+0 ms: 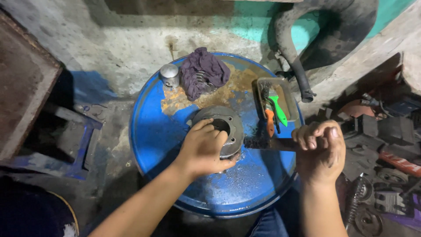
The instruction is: Cleaning a motorcycle cylinder head using a wooden scraper and a brush to remove residue
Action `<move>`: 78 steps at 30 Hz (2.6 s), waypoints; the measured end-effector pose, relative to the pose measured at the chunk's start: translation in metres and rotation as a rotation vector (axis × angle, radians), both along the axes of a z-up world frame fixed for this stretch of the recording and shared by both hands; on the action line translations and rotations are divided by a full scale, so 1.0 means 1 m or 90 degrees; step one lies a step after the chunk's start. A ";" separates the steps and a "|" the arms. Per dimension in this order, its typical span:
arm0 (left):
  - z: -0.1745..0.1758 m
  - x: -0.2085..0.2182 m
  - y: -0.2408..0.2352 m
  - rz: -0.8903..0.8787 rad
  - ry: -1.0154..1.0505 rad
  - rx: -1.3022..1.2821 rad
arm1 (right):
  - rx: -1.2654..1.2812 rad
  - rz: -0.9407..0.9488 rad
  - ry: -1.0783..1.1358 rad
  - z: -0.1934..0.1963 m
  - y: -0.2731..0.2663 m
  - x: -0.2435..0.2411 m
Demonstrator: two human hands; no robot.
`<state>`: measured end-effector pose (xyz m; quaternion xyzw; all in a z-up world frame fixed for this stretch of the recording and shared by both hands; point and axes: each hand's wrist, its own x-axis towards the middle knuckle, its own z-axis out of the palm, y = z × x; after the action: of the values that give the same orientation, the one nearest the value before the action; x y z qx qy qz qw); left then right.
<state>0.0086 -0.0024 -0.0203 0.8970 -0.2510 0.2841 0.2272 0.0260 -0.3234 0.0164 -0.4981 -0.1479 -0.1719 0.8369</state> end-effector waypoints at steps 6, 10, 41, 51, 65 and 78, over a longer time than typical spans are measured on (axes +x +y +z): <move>0.005 -0.005 0.001 0.015 0.103 0.085 | -0.010 0.046 0.008 0.027 0.013 -0.020; 0.008 -0.007 0.000 0.017 0.061 0.065 | -0.021 0.066 -0.029 0.022 0.004 -0.019; 0.022 -0.012 0.003 -0.001 -0.011 0.024 | -1.332 0.077 0.466 -0.010 -0.088 -0.104; 0.023 -0.013 0.003 -0.018 -0.012 0.009 | -1.016 0.019 0.469 0.034 -0.038 -0.094; 0.007 0.000 -0.001 -0.037 -0.120 -0.066 | -0.996 -0.037 0.011 0.044 0.058 -0.019; 0.009 0.005 -0.001 -0.046 -0.146 -0.072 | -1.115 -0.003 0.124 0.084 0.032 -0.080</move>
<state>0.0133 -0.0038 -0.0117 0.8347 -0.2911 0.3903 0.2571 -0.0537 -0.2916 0.1009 -0.9737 -0.1535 0.0445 0.1625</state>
